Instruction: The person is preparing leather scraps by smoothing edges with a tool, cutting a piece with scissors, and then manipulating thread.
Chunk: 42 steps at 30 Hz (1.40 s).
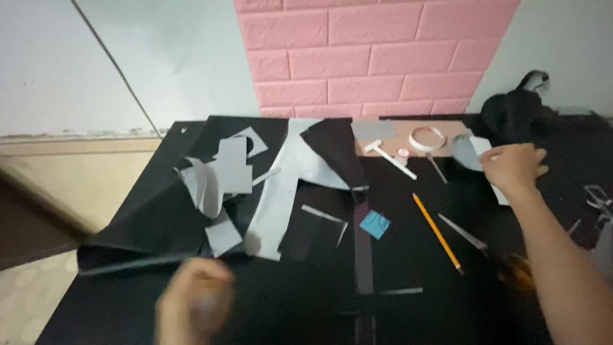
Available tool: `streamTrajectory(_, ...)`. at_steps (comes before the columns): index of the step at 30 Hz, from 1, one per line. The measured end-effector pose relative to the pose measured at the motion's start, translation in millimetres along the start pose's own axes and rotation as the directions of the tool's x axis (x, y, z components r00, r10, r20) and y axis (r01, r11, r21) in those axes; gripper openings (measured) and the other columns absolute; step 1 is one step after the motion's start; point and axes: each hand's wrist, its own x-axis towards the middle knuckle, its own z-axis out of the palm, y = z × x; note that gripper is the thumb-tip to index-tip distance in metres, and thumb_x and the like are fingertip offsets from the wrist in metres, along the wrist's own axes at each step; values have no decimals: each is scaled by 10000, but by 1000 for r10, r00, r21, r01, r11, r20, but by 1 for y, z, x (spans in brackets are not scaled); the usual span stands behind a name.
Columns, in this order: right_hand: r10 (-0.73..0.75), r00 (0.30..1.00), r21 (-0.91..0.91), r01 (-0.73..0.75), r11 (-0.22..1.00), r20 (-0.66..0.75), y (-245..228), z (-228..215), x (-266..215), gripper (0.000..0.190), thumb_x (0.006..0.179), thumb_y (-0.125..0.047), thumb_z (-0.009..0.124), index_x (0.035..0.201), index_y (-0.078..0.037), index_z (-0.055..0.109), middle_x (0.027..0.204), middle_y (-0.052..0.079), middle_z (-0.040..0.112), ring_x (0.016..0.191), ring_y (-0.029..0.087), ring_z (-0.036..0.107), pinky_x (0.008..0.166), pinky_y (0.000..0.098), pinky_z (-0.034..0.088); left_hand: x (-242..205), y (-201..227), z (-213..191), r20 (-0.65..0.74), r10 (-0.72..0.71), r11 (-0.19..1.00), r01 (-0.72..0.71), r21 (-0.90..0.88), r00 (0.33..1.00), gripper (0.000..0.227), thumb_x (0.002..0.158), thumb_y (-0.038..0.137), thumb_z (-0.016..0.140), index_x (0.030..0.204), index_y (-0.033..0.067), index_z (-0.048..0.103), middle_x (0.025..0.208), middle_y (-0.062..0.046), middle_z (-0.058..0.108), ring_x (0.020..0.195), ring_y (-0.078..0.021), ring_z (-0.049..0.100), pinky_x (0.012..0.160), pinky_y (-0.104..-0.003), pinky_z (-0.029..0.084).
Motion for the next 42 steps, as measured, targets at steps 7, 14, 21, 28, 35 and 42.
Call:
streamTrajectory(7, 274, 927, -206, -225, 952, 254, -13, 45, 63, 910, 793, -417, 818, 1532, -14, 473, 1671, 259, 222, 1540, 476, 64, 1171, 686, 100, 32, 18, 154, 678, 549, 329, -872, 361, 488, 196, 958, 261, 550, 1129, 187, 607, 915, -54, 716, 750, -262, 708, 623, -420, 537)
streamTrajectory(14, 360, 908, -263, -302, 916, 212, -25, 50, 66, 696, 774, -339, 853, 1383, -79, 639, 1571, 248, 399, 1444, 454, 264, 1114, 644, 223, 68, -23, 218, 682, 715, 126, -988, 91, 155, 107, 985, 196, 558, 1002, 99, 601, 779, -114, 643, 585, -299, 610, 464, -423, 444)
streamTrajectory(21, 394, 903, -348, -319, 881, 170, -36, 64, 59, 745, 767, -333, 836, 1438, -111, 600, 1629, 269, 318, 1463, 459, 250, 1126, 666, 202, 66, -21, 205, 622, 752, 180, -976, 121, 216, 152, 970, 173, 607, 1105, 109, 634, 777, -83, 643, 613, -250, 636, 488, -387, 472)
streamTrajectory(28, 25, 982, 94, -43, 995, 186, -105, -62, -89, 220, 987, -95, 674, 1201, -44, 686, 1162, 195, 711, 1039, 340, 705, 891, 468, 577, 70, -20, 197, 589, 801, 113, -993, 23, 105, 308, 1048, 265, 595, 1332, 149, 563, 1055, -104, 761, 705, -264, 724, 531, -376, 516)
streamTrajectory(35, -228, 945, 611, 39, 790, 233, -114, -23, -202, 42, 863, -102, 754, 906, -101, 756, 860, 51, 856, 790, 146, 774, 764, 277, 555, 61, -27, 199, 471, 747, 476, -872, 114, 469, 302, 972, 375, 658, 1133, 145, 545, 938, -46, 726, 715, -234, 727, 584, -362, 510)
streamTrajectory(42, -376, 918, 322, 320, 891, 127, -99, 4, -205, 114, 862, -210, 764, 970, -172, 767, 889, -16, 754, 807, 118, 677, 758, 296, 566, 65, -9, 190, 492, 579, 760, -649, -37, 650, 269, 850, 99, 639, 1084, 176, 747, 924, 19, 755, 634, -104, 552, 600, -278, 430)
